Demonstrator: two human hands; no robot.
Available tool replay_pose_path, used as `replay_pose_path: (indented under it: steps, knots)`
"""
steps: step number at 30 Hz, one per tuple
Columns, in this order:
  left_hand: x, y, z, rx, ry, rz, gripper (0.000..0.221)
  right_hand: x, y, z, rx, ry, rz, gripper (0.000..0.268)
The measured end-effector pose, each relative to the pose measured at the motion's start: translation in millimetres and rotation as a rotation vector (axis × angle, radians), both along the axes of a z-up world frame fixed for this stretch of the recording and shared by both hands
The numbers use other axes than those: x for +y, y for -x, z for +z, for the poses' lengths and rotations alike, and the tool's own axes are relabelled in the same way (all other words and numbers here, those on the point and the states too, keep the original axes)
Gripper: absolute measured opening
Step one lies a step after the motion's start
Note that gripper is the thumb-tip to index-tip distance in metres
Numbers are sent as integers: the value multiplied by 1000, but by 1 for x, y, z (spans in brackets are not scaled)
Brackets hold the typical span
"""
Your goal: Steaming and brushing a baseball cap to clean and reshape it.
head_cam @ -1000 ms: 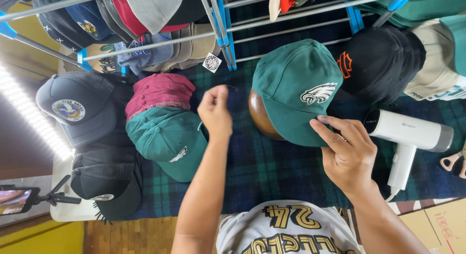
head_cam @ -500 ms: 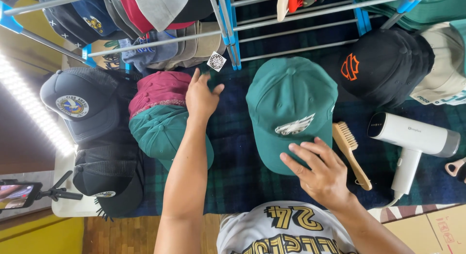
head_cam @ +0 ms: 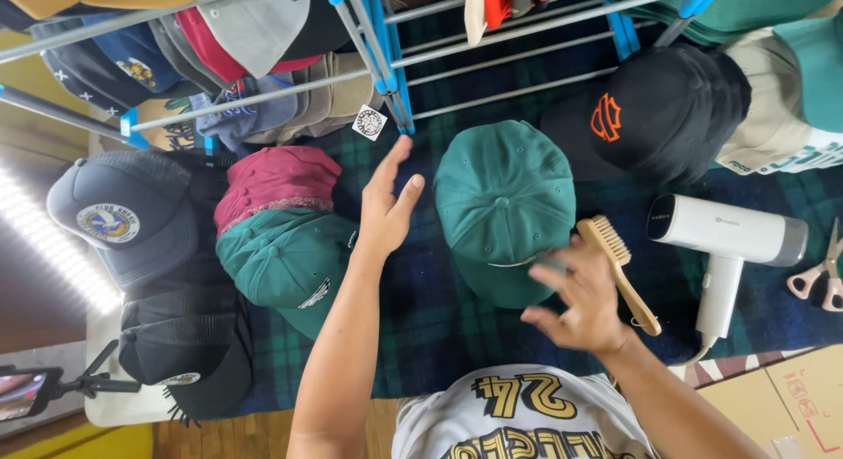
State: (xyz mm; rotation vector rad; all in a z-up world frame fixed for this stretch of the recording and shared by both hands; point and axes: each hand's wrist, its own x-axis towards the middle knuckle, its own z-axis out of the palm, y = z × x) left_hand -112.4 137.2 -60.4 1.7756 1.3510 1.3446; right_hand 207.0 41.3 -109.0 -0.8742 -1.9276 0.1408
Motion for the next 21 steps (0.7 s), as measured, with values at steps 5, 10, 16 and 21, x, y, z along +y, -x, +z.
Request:
replay_pose_path:
  steps: [5,10,16,21]
  knots:
    - [14,-31,15,-302,97,-274,56,83,5,66,343,227,73,71]
    - [27,-48,16,-478,177,-411,68,153,9,62,477,503,564,79]
    - [23,-61,18,-633,351,-457,73,138,29,80,417,749,417,96]
    - [27,-68,3,-668,354,-387,88,142,26,62,523,696,468,100]
